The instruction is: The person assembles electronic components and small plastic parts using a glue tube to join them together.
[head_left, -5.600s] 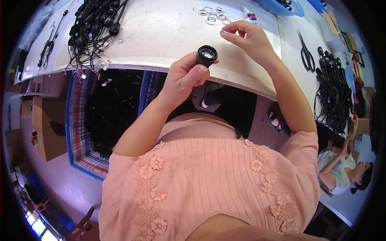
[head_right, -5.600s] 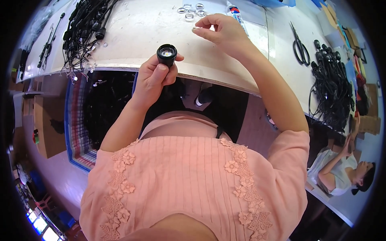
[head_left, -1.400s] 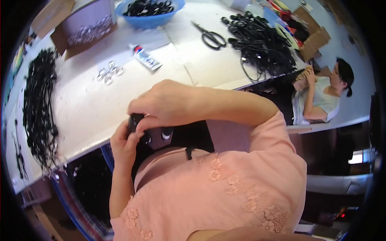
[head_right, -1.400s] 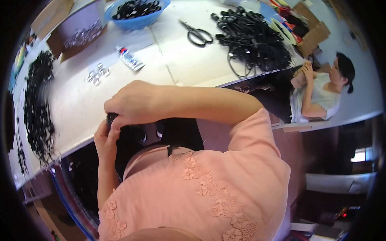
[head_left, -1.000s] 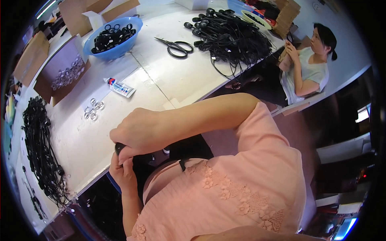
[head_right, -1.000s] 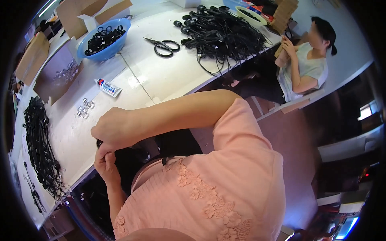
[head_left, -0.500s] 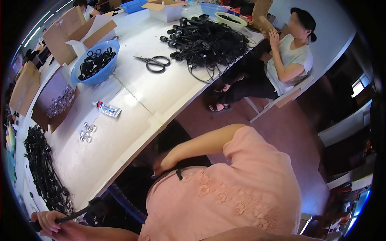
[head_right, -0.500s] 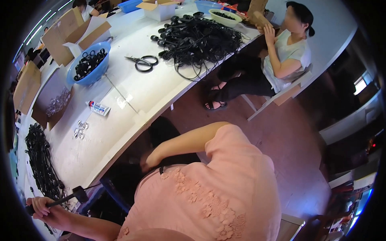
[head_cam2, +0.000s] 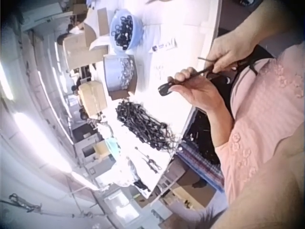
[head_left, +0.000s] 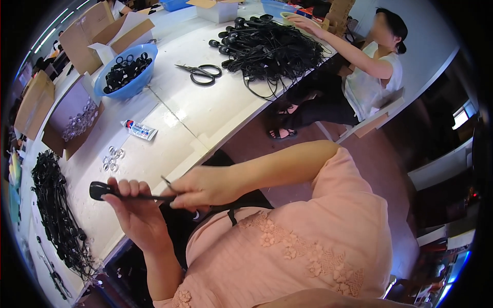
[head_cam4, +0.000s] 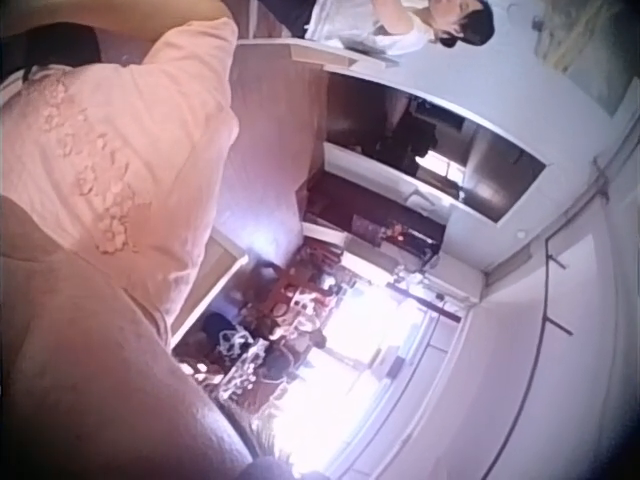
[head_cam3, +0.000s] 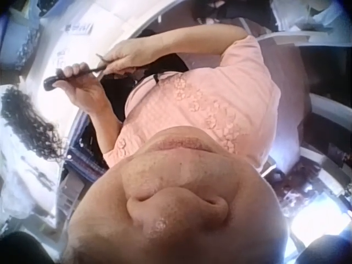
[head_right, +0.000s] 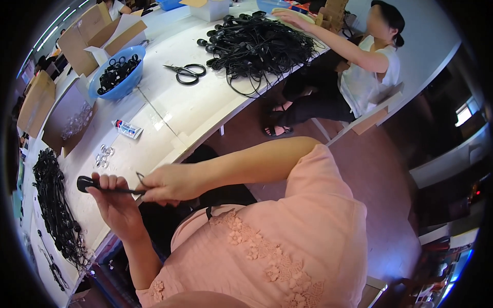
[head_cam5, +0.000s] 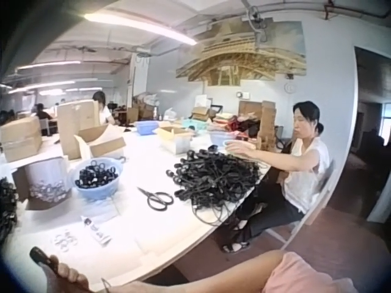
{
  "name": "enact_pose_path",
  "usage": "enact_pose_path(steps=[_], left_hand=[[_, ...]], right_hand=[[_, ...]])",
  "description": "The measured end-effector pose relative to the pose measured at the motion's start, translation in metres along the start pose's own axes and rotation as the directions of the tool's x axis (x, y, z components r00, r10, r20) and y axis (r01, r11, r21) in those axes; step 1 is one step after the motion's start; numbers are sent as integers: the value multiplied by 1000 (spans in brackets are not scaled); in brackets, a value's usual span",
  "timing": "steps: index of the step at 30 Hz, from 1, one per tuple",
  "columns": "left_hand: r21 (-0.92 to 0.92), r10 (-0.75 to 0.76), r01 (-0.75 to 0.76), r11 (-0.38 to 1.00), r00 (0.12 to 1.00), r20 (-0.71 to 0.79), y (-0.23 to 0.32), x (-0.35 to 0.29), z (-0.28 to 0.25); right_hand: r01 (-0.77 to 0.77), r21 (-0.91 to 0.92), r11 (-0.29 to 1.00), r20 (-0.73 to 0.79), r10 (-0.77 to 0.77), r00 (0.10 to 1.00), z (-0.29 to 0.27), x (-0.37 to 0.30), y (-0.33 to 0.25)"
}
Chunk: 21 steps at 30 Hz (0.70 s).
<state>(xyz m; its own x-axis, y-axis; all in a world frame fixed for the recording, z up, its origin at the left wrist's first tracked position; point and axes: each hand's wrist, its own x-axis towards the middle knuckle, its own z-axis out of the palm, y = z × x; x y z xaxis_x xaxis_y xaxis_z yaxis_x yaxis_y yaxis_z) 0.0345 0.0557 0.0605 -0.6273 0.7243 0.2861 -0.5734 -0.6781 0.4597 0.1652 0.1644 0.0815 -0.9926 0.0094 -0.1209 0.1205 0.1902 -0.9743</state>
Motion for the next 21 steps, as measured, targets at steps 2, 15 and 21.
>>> enact_pose_path(steps=[2, 15, 21], left_hand=[[250, -40, 53, 967, 997, -59, -2, 1, -1], [893, 86, -34, 448, 996, -5, 5, 16, -77], [936, 80, -10, 352, 997, -19, 5, 13, -88]], right_hand=[[-41, -91, 995, -153, 27, 988, -16, -14, -11], [-837, -532, -125, -761, -363, 538, -273, -84, -77], [-925, -367, -101, -829, -416, 375, -356, -56, -18]])
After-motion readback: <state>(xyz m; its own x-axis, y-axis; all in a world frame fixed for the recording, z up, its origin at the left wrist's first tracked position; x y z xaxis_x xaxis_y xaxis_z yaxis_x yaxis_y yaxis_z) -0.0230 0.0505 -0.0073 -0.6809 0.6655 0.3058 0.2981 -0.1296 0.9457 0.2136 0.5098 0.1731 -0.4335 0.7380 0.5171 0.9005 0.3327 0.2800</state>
